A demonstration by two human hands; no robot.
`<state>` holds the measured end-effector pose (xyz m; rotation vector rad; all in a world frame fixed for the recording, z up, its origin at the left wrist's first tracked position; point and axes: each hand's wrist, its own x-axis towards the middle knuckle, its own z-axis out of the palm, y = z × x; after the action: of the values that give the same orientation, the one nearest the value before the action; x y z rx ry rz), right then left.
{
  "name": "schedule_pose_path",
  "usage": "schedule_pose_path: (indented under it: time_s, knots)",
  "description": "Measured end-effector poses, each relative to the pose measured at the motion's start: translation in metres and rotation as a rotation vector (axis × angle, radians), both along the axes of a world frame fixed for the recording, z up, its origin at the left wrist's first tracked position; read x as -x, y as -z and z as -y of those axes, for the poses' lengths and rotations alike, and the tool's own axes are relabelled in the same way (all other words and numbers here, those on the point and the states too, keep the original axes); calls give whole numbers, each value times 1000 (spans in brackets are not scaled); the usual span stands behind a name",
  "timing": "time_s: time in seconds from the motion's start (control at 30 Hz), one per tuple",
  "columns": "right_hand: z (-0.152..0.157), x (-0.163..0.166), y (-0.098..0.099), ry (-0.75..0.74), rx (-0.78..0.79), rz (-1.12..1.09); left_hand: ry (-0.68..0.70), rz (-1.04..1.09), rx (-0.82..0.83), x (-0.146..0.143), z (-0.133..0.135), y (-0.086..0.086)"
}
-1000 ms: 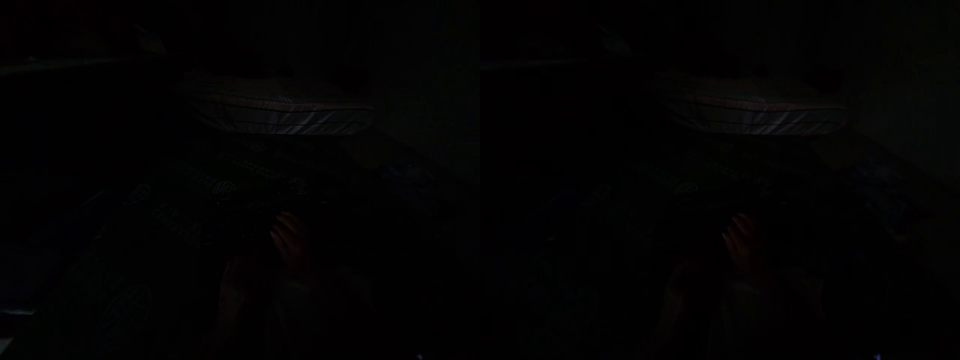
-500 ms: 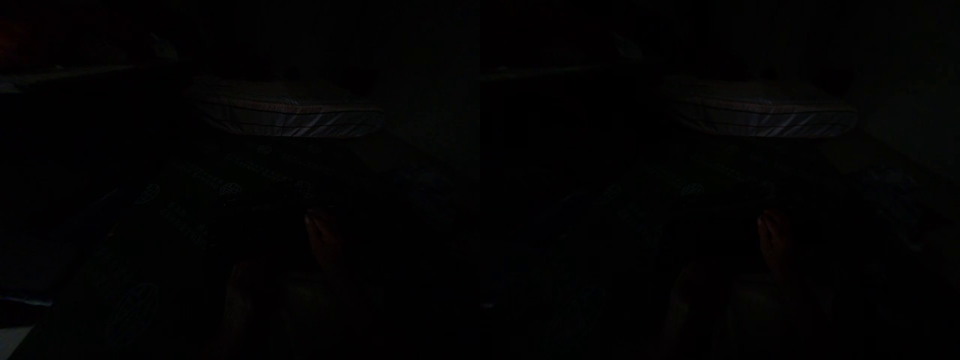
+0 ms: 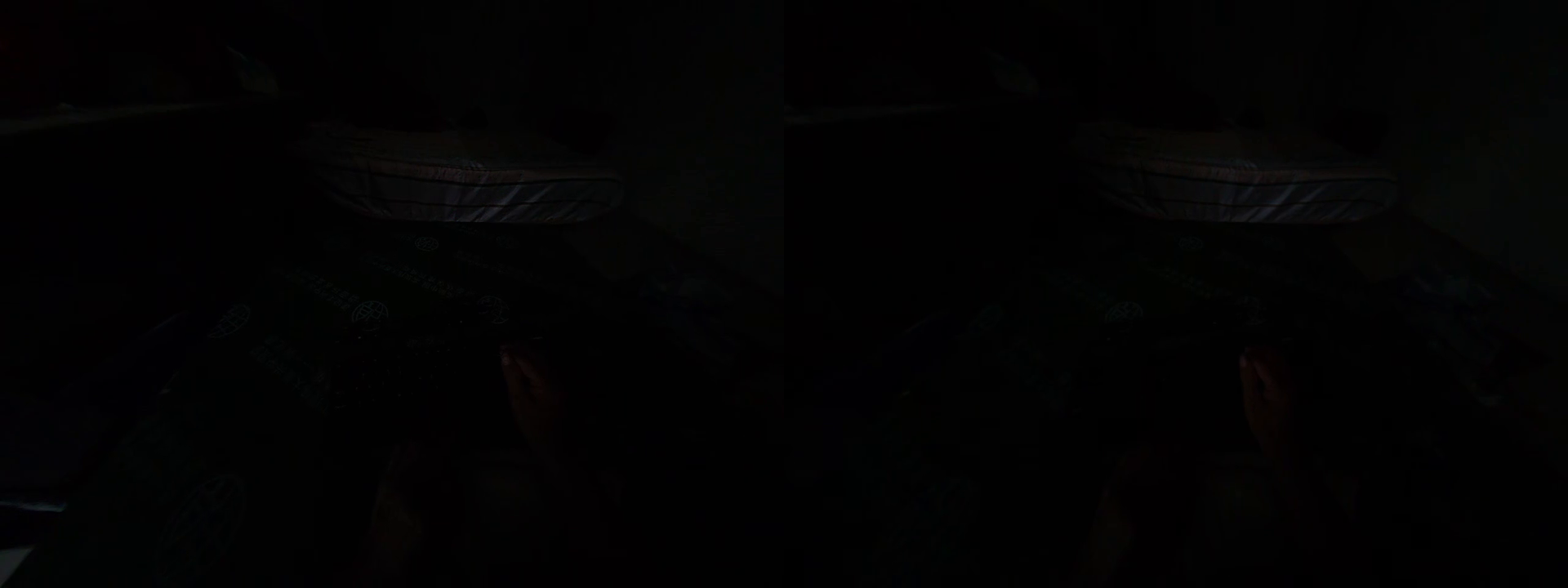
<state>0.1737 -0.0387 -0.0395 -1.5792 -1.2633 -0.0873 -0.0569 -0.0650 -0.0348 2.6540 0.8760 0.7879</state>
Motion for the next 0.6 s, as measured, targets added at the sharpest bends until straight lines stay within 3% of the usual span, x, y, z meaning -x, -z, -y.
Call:
schedule_pose_path:
  time_s: [0.27, 0.43, 0.6]
  knots:
    - [-2, 4, -8, -22, -38, 131, 48, -2, -12, -8, 0, -9]
    - [4, 25, -17, -153, -74, 411, 64, 19, -10, -8, -3, -11]
    - [18, 53, -9, -286, -167, 560, 77, 24, 0, -7, -5, -10]
